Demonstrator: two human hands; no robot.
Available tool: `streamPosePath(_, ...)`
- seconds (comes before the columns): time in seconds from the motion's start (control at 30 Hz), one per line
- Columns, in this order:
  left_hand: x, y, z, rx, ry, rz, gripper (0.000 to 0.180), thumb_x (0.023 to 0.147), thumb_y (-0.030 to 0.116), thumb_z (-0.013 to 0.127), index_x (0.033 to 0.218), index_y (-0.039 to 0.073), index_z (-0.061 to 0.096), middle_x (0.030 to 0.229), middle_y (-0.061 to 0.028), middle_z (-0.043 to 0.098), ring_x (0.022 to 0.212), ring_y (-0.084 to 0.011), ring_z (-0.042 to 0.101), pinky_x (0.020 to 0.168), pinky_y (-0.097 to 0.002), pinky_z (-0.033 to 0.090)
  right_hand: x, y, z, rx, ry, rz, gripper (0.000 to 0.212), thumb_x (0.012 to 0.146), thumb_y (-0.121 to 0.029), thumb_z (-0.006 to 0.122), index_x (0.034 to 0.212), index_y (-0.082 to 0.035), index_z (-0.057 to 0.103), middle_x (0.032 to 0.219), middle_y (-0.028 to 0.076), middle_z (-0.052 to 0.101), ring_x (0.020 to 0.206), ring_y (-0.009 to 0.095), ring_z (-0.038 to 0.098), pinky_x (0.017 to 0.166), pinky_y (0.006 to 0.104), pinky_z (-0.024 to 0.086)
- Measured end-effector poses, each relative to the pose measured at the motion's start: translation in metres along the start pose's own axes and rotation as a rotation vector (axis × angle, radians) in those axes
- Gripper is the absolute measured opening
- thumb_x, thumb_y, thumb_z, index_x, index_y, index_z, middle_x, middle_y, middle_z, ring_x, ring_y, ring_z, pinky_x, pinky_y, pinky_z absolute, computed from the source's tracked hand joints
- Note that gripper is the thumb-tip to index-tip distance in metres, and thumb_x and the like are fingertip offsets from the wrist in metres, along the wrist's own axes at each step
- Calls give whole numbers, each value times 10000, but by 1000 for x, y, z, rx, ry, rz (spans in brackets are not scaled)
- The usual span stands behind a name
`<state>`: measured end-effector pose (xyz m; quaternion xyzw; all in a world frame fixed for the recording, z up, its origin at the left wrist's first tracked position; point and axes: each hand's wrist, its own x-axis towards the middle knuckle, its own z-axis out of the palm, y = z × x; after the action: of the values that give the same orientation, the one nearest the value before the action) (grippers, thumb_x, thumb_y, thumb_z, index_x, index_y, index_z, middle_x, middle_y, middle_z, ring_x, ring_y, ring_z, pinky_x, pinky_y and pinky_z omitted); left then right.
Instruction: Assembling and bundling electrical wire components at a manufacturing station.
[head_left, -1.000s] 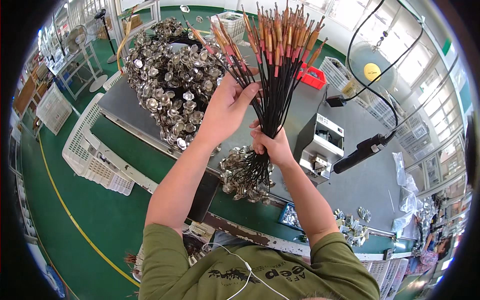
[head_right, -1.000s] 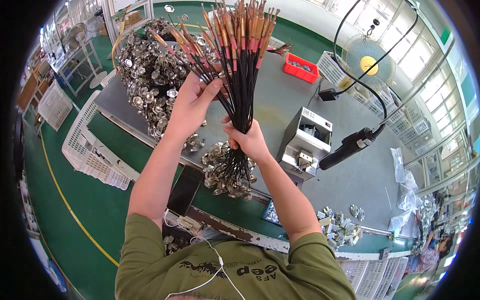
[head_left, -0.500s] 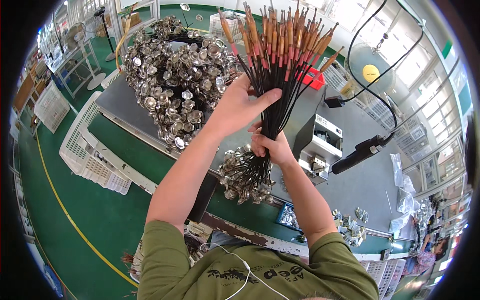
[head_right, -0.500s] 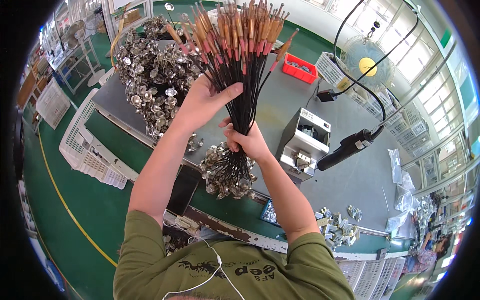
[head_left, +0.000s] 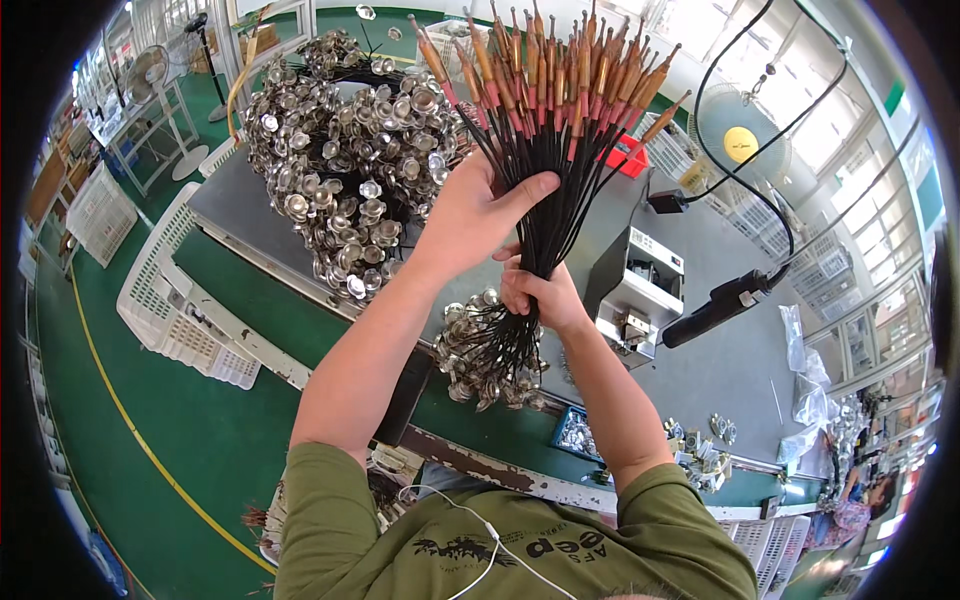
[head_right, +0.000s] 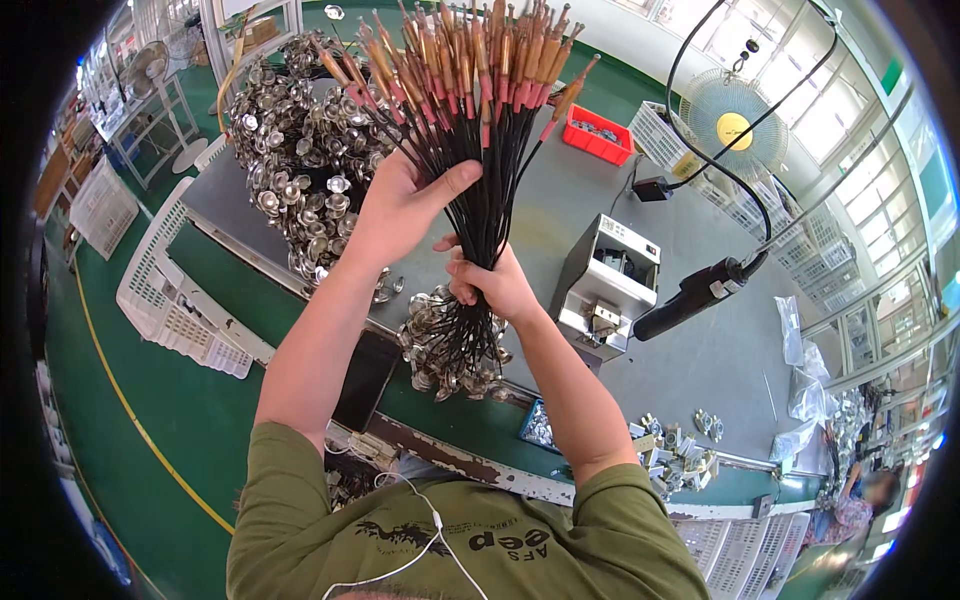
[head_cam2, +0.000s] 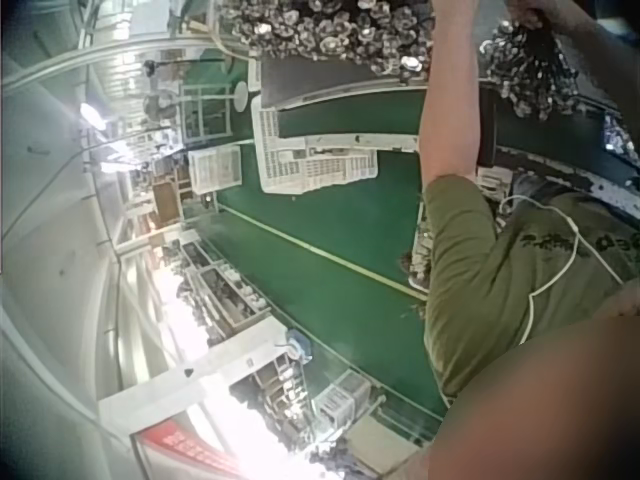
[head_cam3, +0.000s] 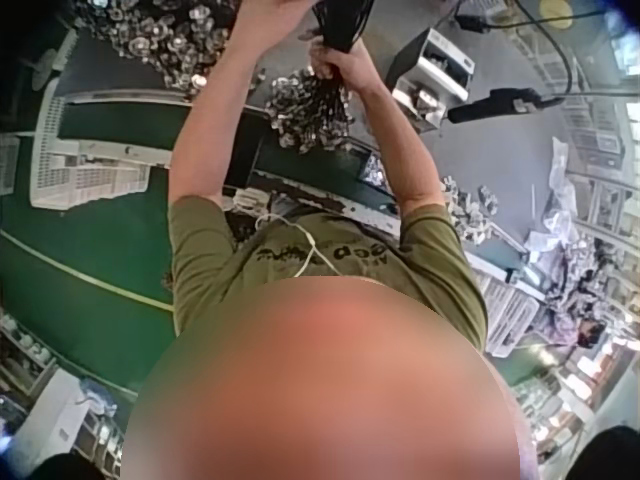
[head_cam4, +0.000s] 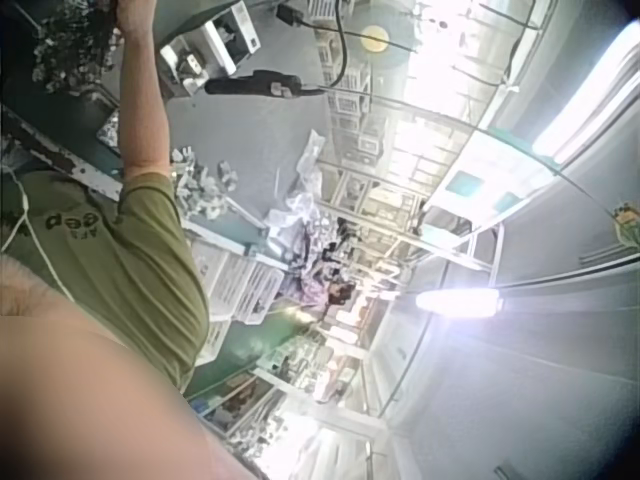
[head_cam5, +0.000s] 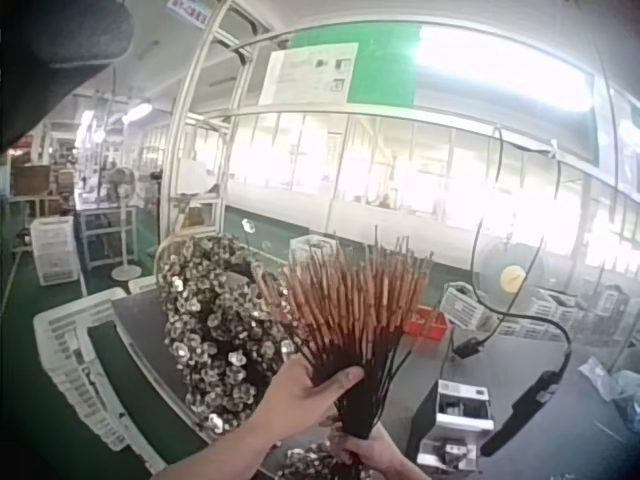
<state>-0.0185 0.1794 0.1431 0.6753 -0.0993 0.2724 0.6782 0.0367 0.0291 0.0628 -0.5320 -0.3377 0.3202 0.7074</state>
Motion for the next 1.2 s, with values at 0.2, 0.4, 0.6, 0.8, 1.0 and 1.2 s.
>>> streamPosePath(0.2,-2,-1,0,152,44,53,305,943,283,623,1136,47,632,940,-92,697,858,-199,649,797,-339,488,1,1,-3,55,-28,-1,324,849,-21,571,1141,81,475,518,47,435,417,150,424,466,306,384)
streamPosePath(0.4,-5,12,-6,133,-44,62,294,950,251,614,1131,20,625,944,-88,693,841,-172,635,782,-320,487,-2,-3,-1,56,-43,7,327,849,-14,568,1149,87,487,518,45,434,413,147,415,462,302,378)
streamPosePath(0.6,-12,32,0,86,36,56,268,926,187,630,1116,0,601,929,-80,680,768,-106,637,693,-272,513,-15,-21,17,157,-133,-18,429,836,-22,590,1229,117,484,579,37,484,445,120,462,459,270,373)
streamPosePath(0.8,-24,57,2,43,105,169,293,943,178,616,1145,-16,530,909,-93,679,780,-104,664,599,-278,550,-30,-37,39,125,-115,-62,471,864,-66,598,1305,31,463,519,31,433,400,130,398,431,294,350)
streamPosePath(1.0,-34,75,1,-96,82,107,258,976,168,565,1132,-32,516,867,-54,662,757,-96,650,589,-266,537,-43,-44,55,186,-69,-88,608,894,-167,627,1429,-3,391,516,11,395,397,114,372,417,280,329)
streamPosePath(1.2,-32,67,-8,196,156,196,179,956,150,583,1032,-11,584,758,-59,641,670,-84,619,588,-265,511,-47,-45,59,262,-165,-151,667,938,-300,637,1447,22,351,576,27,457,453,111,415,459,262,354)
